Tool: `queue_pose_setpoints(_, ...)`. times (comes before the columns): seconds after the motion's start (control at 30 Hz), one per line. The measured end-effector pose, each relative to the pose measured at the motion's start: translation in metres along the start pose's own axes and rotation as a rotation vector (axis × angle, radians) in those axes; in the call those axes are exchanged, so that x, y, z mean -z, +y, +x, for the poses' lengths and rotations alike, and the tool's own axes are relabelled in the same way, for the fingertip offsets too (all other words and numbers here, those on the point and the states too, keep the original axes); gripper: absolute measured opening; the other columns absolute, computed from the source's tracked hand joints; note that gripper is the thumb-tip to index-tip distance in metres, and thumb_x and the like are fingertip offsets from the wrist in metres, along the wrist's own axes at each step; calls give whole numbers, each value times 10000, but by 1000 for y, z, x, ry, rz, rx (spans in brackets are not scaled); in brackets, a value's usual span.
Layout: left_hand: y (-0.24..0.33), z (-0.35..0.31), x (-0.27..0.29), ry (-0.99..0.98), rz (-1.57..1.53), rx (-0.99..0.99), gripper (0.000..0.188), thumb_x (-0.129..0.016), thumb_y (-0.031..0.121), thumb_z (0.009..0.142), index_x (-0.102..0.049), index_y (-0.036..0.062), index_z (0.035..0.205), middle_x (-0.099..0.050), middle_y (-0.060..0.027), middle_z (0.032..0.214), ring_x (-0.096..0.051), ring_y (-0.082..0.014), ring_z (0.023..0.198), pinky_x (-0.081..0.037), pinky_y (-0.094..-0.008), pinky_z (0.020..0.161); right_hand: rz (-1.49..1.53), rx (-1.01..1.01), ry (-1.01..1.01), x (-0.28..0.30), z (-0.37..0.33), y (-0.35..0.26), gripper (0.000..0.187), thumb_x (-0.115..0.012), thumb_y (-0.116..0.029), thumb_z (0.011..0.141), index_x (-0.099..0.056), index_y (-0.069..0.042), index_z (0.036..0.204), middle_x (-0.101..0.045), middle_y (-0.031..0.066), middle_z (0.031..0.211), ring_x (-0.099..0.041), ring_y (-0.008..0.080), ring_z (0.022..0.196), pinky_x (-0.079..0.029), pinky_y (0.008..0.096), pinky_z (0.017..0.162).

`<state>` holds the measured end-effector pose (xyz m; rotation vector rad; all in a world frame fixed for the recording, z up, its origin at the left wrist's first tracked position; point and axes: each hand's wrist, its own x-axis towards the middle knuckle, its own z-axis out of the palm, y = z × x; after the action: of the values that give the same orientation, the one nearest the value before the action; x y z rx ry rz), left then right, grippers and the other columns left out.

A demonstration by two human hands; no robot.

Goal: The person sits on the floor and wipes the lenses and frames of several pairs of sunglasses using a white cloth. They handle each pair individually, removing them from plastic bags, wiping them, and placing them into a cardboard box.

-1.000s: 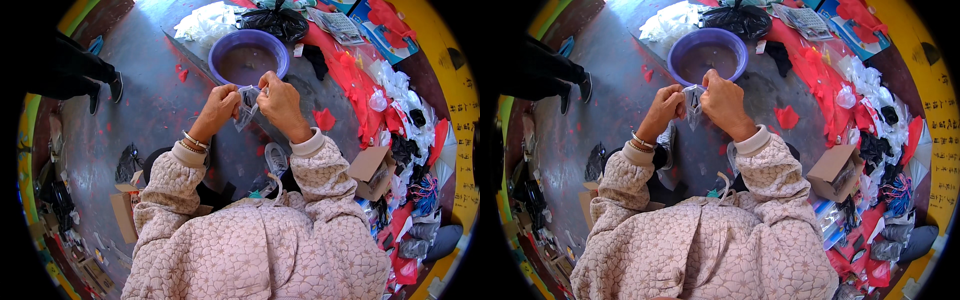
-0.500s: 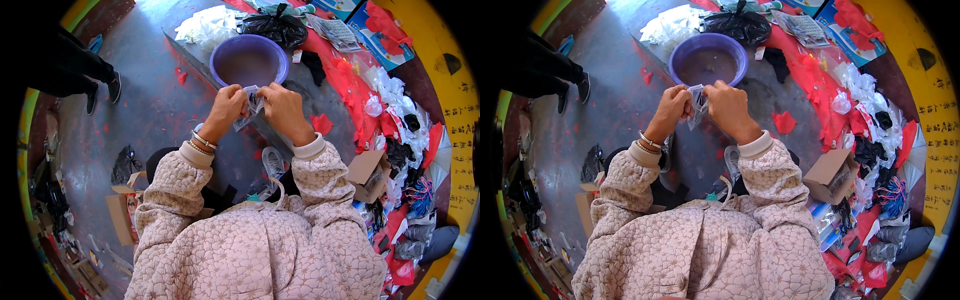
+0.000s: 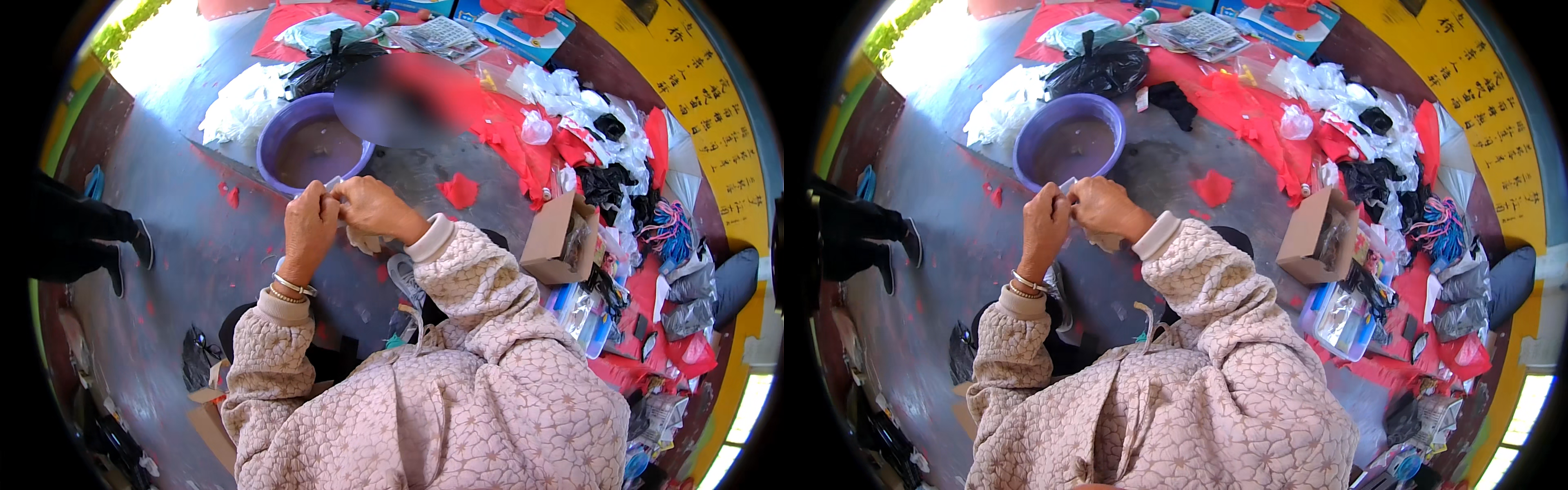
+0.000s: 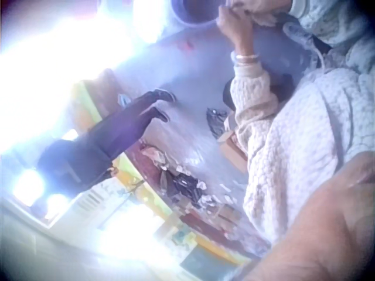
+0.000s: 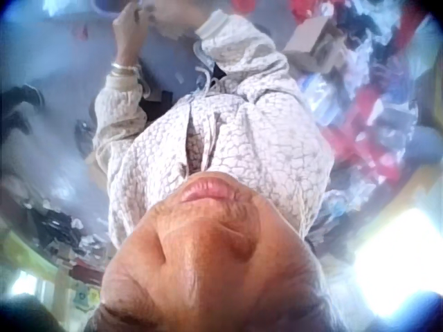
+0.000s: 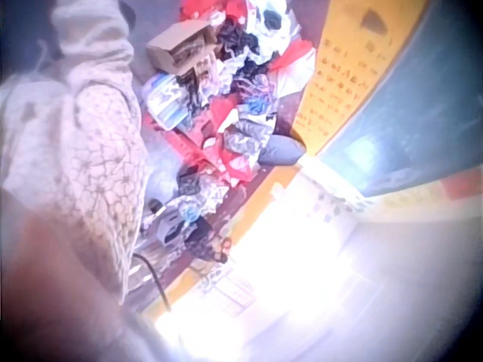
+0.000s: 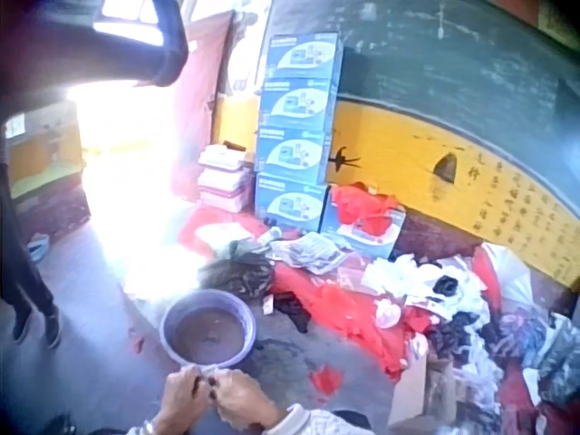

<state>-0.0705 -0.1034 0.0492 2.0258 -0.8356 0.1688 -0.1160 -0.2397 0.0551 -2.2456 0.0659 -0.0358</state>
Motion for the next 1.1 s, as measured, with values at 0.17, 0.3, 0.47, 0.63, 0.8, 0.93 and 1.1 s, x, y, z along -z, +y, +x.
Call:
queue_pose_setpoints(0.17,5,4,-2,7,-14,-8,108,-536,63,793,-480,-8,734,-520,-199,620,-507,-359,544,-392,-394,503,45,38,143,-1,2,-2,175,-572,-163,717,-674,-40,788,-635,197,747,-624,362,725,-486,423,670)
queue_pose_setpoints(0.3,10,9,6,-57,-146,94,129,-541,98,847,-526,-9,776,-532,-138,596,-521,-214,506,-392,-318,489,141,53,223,2,9,7,166,-574,-136,696,-682,-41,780,-638,194,747,-631,352,707,-493,403,665)
queue_pose_setpoints(0.47,-2,18,28,173,-612,401,169,-536,170,890,-594,11,879,-585,-13,701,-527,-82,597,-401,-205,524,419,35,286,32,8,6,166,-528,4,714,-672,-5,796,-659,103,696,-631,164,628,-483,281,600)
queue_pose_setpoints(0.63,-38,6,39,213,-726,833,351,-519,265,909,-483,59,1190,-566,-67,1042,-516,-105,899,-431,-261,749,758,99,250,47,4,3,177,-507,77,764,-643,-8,837,-604,-13,729,-552,53,676,-448,203,615)
queue_pose_setpoints(0.8,-21,9,42,-131,-1448,856,415,-516,361,918,-464,104,1239,-565,-57,1103,-538,-146,974,-454,-300,805,886,125,225,56,-2,3,113,-561,41,788,-631,-27,845,-605,-20,755,-546,43,686,-450,198,629)
queue_pose_setpoints(0.93,-38,5,41,-48,-1433,630,182,-563,246,906,-575,116,1032,-619,4,938,-595,-100,807,-520,-269,693,861,137,130,60,-1,10,100,-611,4,795,-636,-41,881,-629,-4,794,-579,67,712,-481,225,647)
queue_pose_setpoints(1.1,-36,8,44,101,-1299,596,93,-564,180,904,-571,96,945,-609,18,891,-593,-77,780,-524,-224,665,798,-31,60,61,0,5,219,-634,-72,815,-638,-8,1024,-645,13,814,-576,61,693,-467,214,618)
